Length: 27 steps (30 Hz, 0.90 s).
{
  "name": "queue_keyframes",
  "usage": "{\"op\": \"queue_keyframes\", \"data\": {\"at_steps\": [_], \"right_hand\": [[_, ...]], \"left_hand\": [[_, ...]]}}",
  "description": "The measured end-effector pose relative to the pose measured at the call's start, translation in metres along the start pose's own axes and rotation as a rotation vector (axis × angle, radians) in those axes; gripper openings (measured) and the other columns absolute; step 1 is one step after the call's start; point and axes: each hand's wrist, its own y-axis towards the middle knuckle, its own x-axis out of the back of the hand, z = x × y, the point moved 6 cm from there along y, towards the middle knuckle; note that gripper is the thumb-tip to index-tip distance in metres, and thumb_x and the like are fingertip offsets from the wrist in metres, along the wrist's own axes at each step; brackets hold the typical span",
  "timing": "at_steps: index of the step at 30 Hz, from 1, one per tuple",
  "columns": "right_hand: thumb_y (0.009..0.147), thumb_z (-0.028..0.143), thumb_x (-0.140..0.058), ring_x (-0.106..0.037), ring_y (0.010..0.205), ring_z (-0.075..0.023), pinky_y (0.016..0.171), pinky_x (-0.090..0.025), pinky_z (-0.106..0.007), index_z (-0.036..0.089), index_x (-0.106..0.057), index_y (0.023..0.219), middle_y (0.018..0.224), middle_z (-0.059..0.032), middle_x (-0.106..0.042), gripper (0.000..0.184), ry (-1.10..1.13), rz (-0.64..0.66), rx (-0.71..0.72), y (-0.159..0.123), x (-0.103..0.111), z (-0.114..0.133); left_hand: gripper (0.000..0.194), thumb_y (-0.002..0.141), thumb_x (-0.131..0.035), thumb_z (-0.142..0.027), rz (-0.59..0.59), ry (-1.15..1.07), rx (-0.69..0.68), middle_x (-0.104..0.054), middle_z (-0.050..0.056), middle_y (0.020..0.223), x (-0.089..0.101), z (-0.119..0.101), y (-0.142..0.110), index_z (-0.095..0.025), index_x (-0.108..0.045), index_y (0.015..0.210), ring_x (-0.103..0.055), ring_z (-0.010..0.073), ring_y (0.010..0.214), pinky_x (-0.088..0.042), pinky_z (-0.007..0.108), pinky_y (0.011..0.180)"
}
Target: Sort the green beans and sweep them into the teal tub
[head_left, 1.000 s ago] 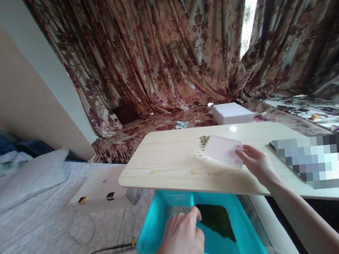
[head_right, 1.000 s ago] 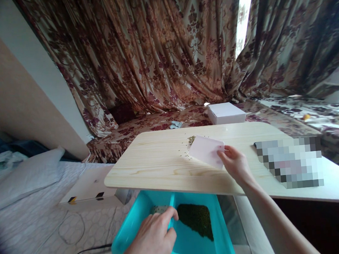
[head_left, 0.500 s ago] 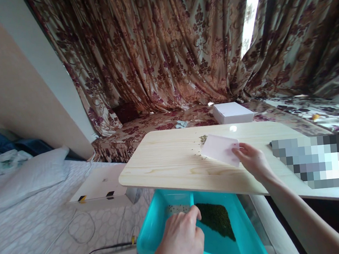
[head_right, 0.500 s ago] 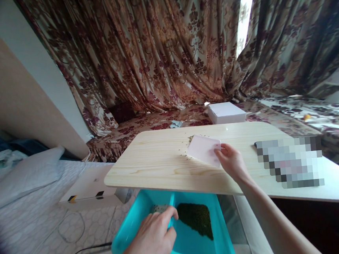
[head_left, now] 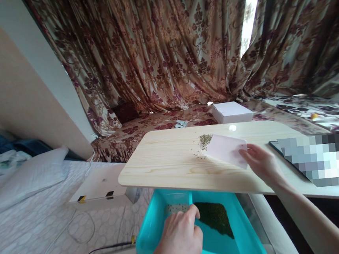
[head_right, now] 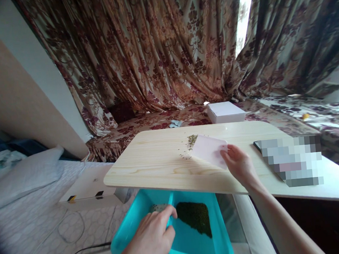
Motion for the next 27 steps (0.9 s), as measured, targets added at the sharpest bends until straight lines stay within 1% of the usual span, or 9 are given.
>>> {"op": "queue_keyframes", "data": {"at_steps": [2,6,8,10,12,15,21,24,27], "right_hand": [[0.068,0.042,-0.076,-0.078,0.079,-0.0243,0.070,-0.062,-0.033,0.027,-0.068,0.082,0.082,-0.0038,-0.082,0.022,0.009,0.005,-0.004,0.000,0.002,-0.003],[0.066,0.046,-0.078,-0.078,0.078,-0.0248,0.065,-0.062,-0.032,0.026,-0.068,0.083,0.082,-0.0055,-0.082,0.028,0.045,0.031,0.003,-0.001,-0.003,-0.006],[0.065,0.048,-0.080,-0.078,0.078,-0.0253,0.066,-0.062,-0.033,0.025,-0.068,0.084,0.083,-0.0065,-0.082,0.032,0.058,0.047,0.009,-0.003,-0.006,-0.005],[0.065,0.049,-0.080,-0.078,0.080,-0.0257,0.070,-0.062,-0.034,0.025,-0.069,0.085,0.084,-0.0069,-0.082,0.034,0.063,0.053,0.015,-0.004,-0.006,-0.003],[0.065,0.049,-0.080,-0.078,0.082,-0.0259,0.073,-0.062,-0.034,0.025,-0.069,0.086,0.084,-0.0068,-0.082,0.034,0.058,0.046,0.012,-0.005,-0.005,-0.002],[0.065,0.048,-0.080,-0.078,0.083,-0.0263,0.071,-0.062,-0.034,0.025,-0.068,0.085,0.084,-0.0069,-0.081,0.033,0.042,0.037,-0.002,-0.005,-0.005,-0.001],[0.065,0.049,-0.079,-0.078,0.084,-0.0269,0.070,-0.062,-0.034,0.025,-0.068,0.086,0.083,-0.0073,-0.081,0.034,0.055,0.079,-0.012,-0.006,-0.011,-0.003],[0.066,0.049,-0.079,-0.078,0.084,-0.0269,0.070,-0.063,-0.034,0.025,-0.068,0.087,0.085,-0.0073,-0.082,0.034,0.059,0.097,-0.002,-0.007,-0.012,-0.003],[0.066,0.051,-0.079,-0.078,0.082,-0.0268,0.072,-0.063,-0.036,0.025,-0.068,0.086,0.083,-0.0071,-0.081,0.035,0.052,0.089,0.020,-0.005,-0.011,-0.003]], "left_hand": [[0.040,0.086,-0.039,-0.018,0.001,0.002,0.003,-0.072,0.007,0.108,0.000,0.000,0.000,-0.026,-0.061,0.119,-0.062,0.0259,0.111,-0.044,0.036,0.097],[0.041,0.085,-0.039,-0.018,-0.002,0.004,0.005,-0.072,0.007,0.108,-0.001,0.000,0.001,-0.026,-0.061,0.119,-0.062,0.0260,0.110,-0.044,0.037,0.098],[0.041,0.085,-0.039,-0.018,-0.008,0.002,0.004,-0.072,0.007,0.108,-0.001,0.000,0.001,-0.026,-0.061,0.118,-0.062,0.0267,0.110,-0.044,0.038,0.097],[0.041,0.085,-0.039,-0.018,-0.017,-0.005,-0.004,-0.072,0.007,0.106,-0.001,0.001,0.002,-0.026,-0.062,0.117,-0.063,0.0270,0.109,-0.045,0.038,0.096],[0.040,0.085,-0.039,-0.018,-0.020,-0.011,-0.008,-0.072,0.007,0.106,0.000,0.001,0.002,-0.026,-0.062,0.117,-0.063,0.0270,0.108,-0.045,0.038,0.096],[0.040,0.085,-0.039,-0.018,-0.016,-0.020,-0.006,-0.072,0.007,0.106,0.001,0.002,0.001,-0.026,-0.062,0.116,-0.063,0.0267,0.108,-0.045,0.038,0.095],[0.040,0.085,-0.039,-0.018,-0.017,-0.015,-0.004,-0.072,0.007,0.106,0.003,0.000,0.000,-0.026,-0.062,0.117,-0.063,0.0274,0.109,-0.045,0.039,0.096],[0.041,0.085,-0.039,-0.017,-0.017,-0.020,-0.003,-0.072,0.008,0.106,0.002,0.000,0.001,-0.025,-0.062,0.117,-0.063,0.0278,0.109,-0.045,0.040,0.096],[0.041,0.085,-0.039,-0.018,-0.011,-0.009,-0.001,-0.072,0.008,0.107,0.000,0.001,0.002,-0.025,-0.062,0.118,-0.063,0.0281,0.109,-0.045,0.040,0.097]]}}
